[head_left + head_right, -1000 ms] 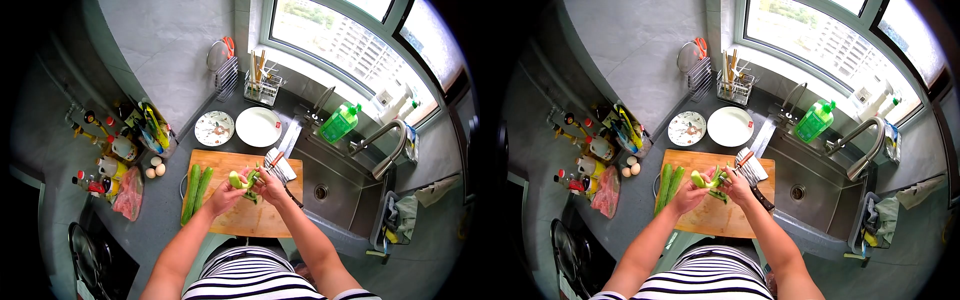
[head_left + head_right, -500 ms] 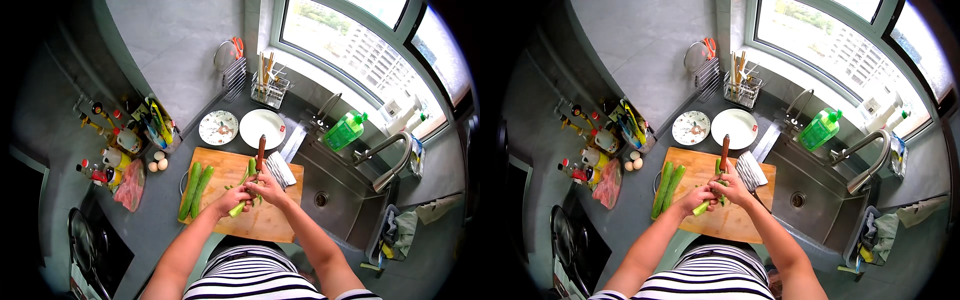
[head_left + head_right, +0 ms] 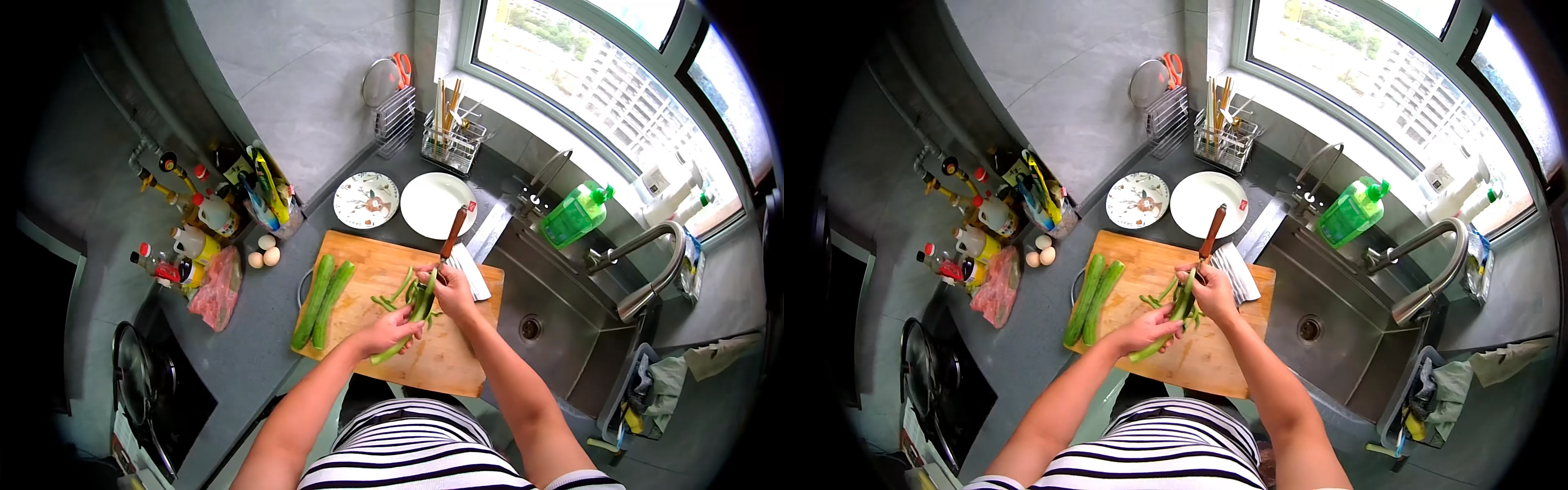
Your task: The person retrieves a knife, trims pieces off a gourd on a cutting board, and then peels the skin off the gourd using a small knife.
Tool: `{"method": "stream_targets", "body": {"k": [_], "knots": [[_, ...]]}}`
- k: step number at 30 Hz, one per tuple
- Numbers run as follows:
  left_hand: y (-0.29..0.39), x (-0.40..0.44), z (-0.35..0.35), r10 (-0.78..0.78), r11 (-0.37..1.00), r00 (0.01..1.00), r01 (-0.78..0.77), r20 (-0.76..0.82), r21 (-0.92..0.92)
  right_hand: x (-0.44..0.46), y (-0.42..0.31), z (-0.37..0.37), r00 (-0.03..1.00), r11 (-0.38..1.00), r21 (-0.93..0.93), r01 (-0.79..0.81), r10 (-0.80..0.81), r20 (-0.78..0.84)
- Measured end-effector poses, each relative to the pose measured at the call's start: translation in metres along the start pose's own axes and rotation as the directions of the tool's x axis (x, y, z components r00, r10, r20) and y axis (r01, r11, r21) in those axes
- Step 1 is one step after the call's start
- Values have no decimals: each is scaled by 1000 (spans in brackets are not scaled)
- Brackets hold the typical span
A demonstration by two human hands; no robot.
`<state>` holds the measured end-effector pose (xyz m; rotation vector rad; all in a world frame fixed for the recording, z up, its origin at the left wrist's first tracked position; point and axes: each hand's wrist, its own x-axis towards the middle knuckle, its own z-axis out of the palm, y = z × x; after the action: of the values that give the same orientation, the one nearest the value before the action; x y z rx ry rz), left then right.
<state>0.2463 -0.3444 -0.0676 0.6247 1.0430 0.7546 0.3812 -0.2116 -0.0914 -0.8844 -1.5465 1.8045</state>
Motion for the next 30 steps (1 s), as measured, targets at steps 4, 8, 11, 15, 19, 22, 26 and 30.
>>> {"method": "stream_targets", "body": {"k": [4, 8, 11, 15, 19, 22, 26, 30], "knots": [[-1, 5, -6, 27, 998, 1000, -27, -4, 56, 2, 11, 7, 990, 998, 50, 42, -34, -136], [-7, 2, -17, 11, 999, 999, -9, 49, -33, 5, 26, 14, 982, 996, 85, 31, -14, -186], [-12, 1, -22, -16, 999, 998, 18, 53, -30, 6, 35, 18, 970, 986, 165, 5, 35, -240], [-22, 3, -30, -36, 997, 998, 39, 43, -65, 9, 56, 15, 941, 915, -388, 109, -220, -256], [-28, -9, -39, -58, 998, 998, 58, 24, -19, 1, 27, 1, 933, 595, -787, 162, -353, -76], [-34, -15, -45, -34, 994, 996, 26, -81, -103, -4, 24, -11, 939, 402, -883, 244, -327, 111], [-30, -14, -43, 23, 992, 993, -37, -112, -119, -10, 8, -4, 988, 569, -820, 57, -153, -37], [-23, -8, -31, 93, 990, 995, -97, -44, -101, -12, 19, 16, 998, 997, -40, 62, -62, 10]]}}
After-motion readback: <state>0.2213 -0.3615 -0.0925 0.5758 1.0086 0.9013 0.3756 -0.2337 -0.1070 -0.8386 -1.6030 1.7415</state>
